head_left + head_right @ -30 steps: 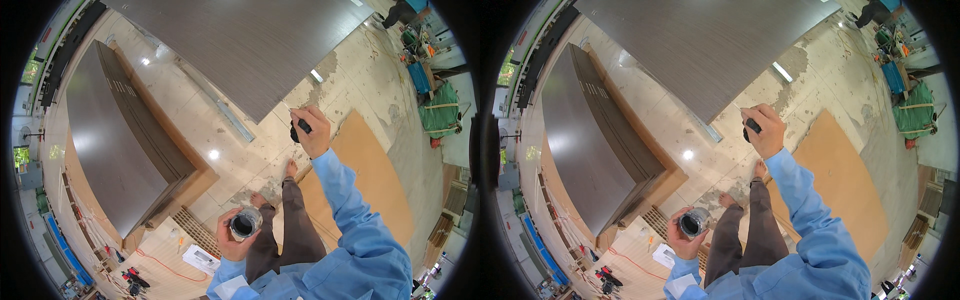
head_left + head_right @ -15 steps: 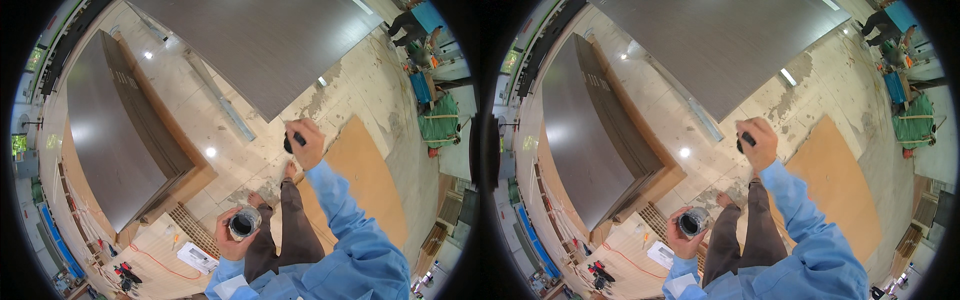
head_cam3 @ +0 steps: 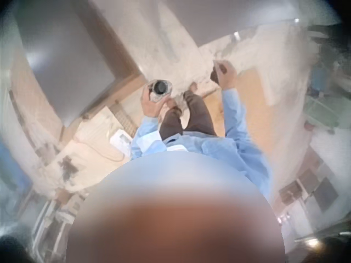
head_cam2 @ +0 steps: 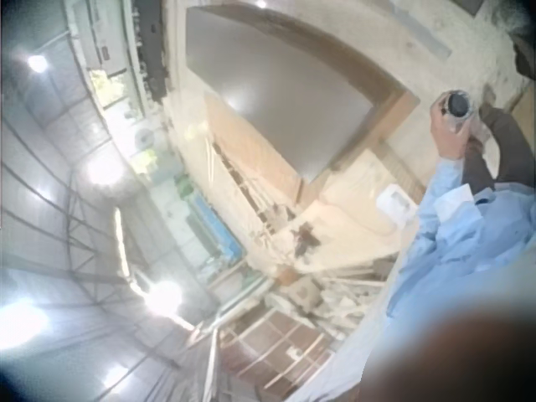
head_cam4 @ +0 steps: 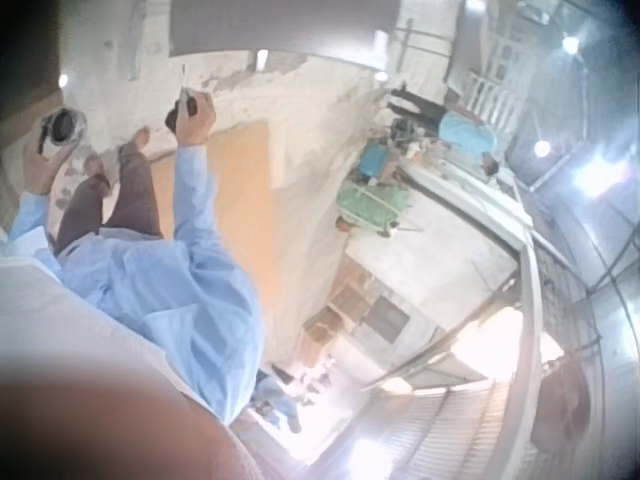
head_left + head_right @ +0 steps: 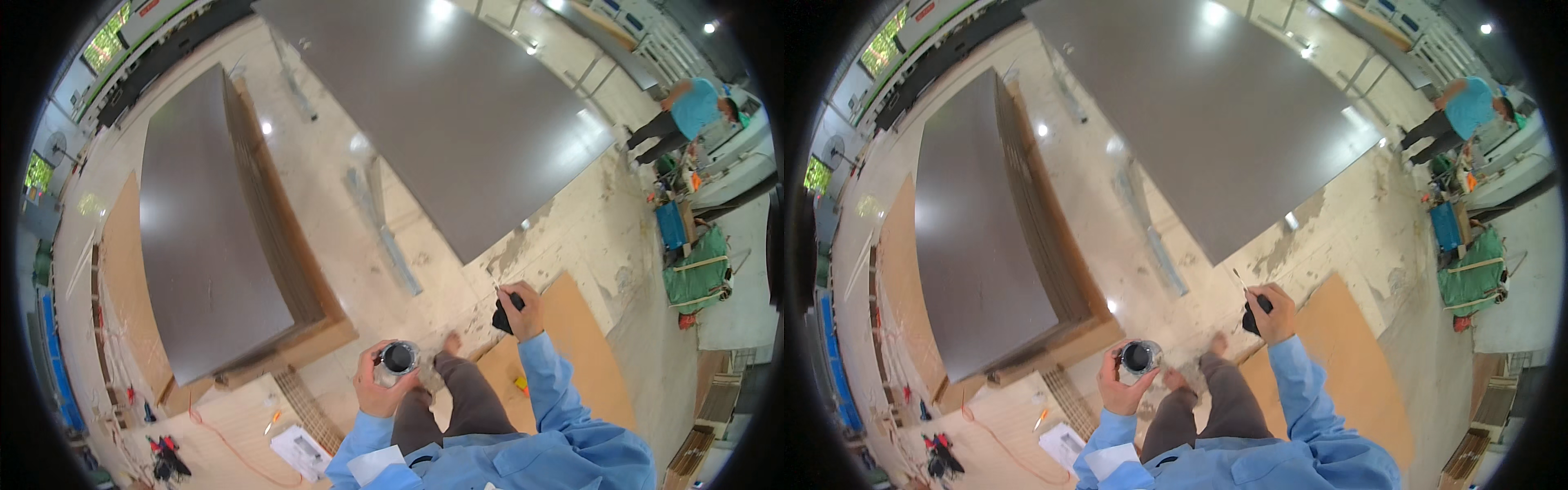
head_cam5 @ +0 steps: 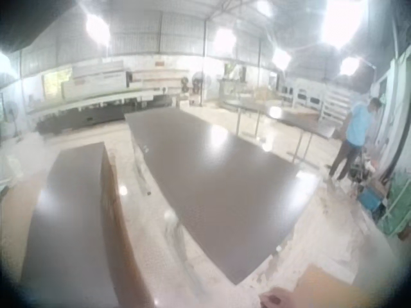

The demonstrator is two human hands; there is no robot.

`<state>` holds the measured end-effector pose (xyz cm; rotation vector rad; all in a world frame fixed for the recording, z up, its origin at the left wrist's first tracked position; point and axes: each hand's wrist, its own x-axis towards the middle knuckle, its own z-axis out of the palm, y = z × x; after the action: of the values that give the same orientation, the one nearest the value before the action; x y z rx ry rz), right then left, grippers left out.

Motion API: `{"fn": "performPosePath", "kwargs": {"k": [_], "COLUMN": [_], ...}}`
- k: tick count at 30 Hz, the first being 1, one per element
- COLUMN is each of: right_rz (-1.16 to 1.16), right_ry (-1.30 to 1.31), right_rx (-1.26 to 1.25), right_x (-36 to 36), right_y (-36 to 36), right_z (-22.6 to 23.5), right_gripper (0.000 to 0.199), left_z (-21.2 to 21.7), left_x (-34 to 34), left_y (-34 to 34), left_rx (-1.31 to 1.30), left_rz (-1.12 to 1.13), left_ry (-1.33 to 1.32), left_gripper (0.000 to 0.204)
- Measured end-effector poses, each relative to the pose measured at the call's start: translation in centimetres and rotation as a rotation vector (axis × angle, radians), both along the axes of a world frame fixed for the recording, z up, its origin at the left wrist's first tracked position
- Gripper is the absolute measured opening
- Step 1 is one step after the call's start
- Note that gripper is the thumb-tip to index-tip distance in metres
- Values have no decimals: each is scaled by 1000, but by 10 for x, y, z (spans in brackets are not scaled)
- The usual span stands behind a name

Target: The person applies a dark finish to the edges of a large wooden tabletop using a small brush and a cloth. They repeatedly dip the brush into a small container and carefully paint along the perimeter, occasionally wiping the surface with the cloth.

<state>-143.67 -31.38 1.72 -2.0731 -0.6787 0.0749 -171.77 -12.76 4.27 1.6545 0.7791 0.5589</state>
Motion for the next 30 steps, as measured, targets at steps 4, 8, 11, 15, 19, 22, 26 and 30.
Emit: {"fn": "performPosePath", "kwargs": {"k": [4,8,11,15,19,22,26,30], "right_rz": [-185,47,290,525,654,680,668,492], "right_ry": [91,-70,-329,-563,-754,-831,-766,-750], "right_rx": [26,-27,-155,-362,-463,-575,-776,-743], "right_x": [32,81,110,117,131,148,176,208], "right_y": [-13,12,57,129,206,258,319,353], "right_z": [61,146,219,288,305,292,267,263], "right_gripper": [13,6,20,20,16,12,9,9], "left_z": [29,59,80,95,112,115,107,96], "left_x": [44,98,153,214,267,299,344,384], "left_y": [37,76,107,145,186,220,275,334], "left_rx": [-9,164,236,356,353,387,443,444], "left_rz": [-44,-127,-154,-208,-242,-300,-441,-559], "left_ry": [-82,-17,15,-97,-178,-182,-223,-217], "left_gripper": [65,63,63,65,64,61,60,59]}}
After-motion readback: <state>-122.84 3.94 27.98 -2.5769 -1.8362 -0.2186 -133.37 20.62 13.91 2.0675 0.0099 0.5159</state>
